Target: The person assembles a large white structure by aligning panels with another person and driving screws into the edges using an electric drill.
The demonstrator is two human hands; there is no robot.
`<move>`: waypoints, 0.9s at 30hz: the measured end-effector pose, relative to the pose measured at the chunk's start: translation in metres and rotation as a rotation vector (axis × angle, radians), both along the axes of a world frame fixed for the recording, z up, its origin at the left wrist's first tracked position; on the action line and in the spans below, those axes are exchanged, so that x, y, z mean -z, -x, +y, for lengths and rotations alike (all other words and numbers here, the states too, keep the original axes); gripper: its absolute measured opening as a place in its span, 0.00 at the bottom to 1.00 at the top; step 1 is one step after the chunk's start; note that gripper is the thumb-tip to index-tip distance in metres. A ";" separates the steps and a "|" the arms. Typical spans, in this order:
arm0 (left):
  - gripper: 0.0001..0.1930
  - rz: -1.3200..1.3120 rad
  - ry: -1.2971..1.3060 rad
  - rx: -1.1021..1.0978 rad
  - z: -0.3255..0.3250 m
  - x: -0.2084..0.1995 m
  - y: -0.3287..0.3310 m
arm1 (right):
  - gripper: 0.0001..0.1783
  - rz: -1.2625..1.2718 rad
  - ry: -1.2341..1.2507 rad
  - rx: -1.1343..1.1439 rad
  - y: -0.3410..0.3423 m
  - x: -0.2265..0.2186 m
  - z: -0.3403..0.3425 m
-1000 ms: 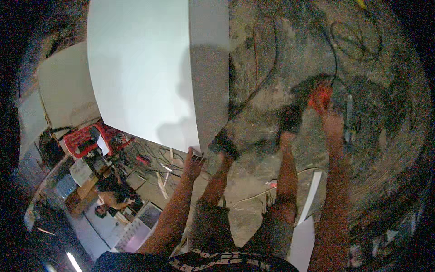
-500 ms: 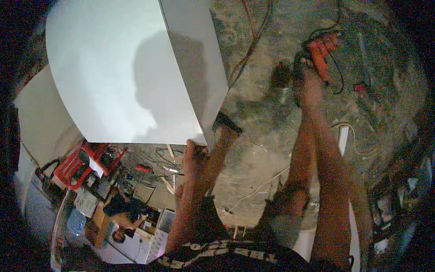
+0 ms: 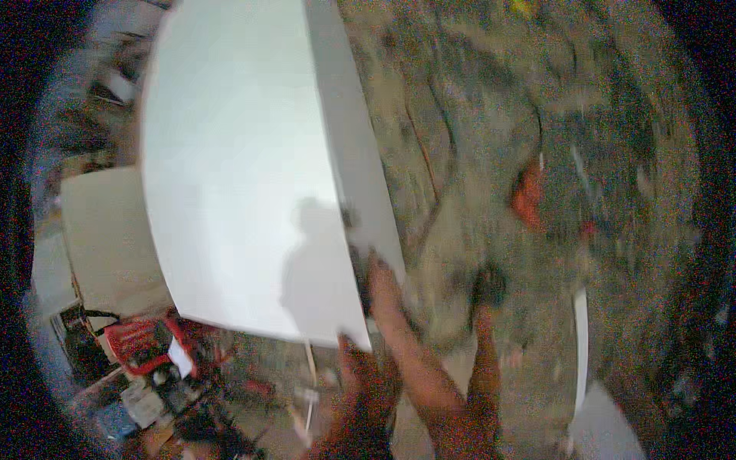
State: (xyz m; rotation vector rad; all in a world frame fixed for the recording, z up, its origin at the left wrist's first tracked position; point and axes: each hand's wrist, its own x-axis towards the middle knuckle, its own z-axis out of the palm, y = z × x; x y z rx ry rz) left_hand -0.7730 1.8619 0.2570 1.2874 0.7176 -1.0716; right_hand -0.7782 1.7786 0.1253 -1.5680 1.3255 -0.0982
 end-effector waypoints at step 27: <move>0.31 -0.450 -0.158 0.468 0.106 0.090 -0.015 | 0.34 -0.273 -0.034 0.178 0.032 -0.037 0.108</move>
